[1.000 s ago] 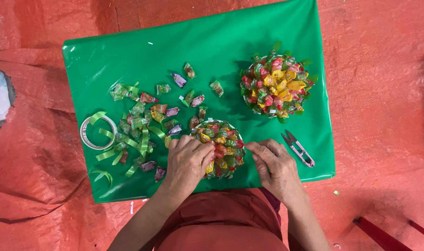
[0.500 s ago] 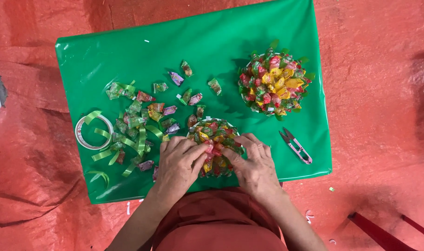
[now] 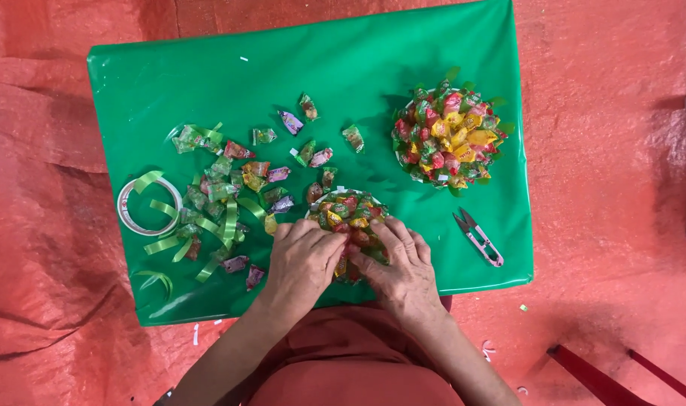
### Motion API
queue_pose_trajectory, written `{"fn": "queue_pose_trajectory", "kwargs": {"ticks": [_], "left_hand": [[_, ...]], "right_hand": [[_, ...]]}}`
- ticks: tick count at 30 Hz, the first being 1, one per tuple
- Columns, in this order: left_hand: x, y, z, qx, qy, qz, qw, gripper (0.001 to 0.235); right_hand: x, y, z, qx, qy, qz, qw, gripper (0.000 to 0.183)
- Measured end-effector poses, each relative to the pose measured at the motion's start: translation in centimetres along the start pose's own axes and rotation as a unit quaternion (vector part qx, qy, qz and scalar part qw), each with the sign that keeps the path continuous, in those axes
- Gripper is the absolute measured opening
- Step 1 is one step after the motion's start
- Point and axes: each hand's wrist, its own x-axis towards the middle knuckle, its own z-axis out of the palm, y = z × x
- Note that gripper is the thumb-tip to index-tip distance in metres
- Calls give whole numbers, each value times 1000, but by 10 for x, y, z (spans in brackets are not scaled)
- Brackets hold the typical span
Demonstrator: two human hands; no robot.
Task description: Arranging individually wrapped candies onto a circular base to create a decorative display
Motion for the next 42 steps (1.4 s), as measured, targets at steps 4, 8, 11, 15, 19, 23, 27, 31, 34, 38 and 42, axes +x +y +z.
{"fn": "queue_pose_trajectory", "kwargs": {"ticks": [4,8,11,15,19,23,27,31,34,38,42], "left_hand": [[1,0,1,10,-1,-2,1000,7],[0,-2,5,10,-1,6,1000,5],[-4,-4,12,11,-3,9,1000,6],[-2,-3,12,23,-14,14,1000,6],[5,-3,4,34,-16,19,999,4],[8,1,-3,15,-26,5,1000,6],[12,0,-3,20,-28,15,999,5],[11,-5,3,17,-29,28,999,4],[8,-9,11,16,-31,39,999,3],[11,-6,11,26,-34,45,998,1],[7,-6,17,30,-33,47,998,3]], "right_hand": [[-6,0,6,-6,-9,6,1000,14],[0,-2,4,-5,-11,10,1000,12],[4,-5,2,-2,-14,14,1000,12],[2,-1,5,13,-27,16,999,13],[9,2,-8,35,-30,25,999,16],[6,14,-12,16,-27,44,999,16],[5,18,-8,7,-23,48,999,18],[6,20,-7,1,-16,62,998,20],[8,22,-6,-5,-14,64,998,19],[10,20,-4,-8,-20,55,998,17],[12,19,0,-19,-17,50,998,19]]}}
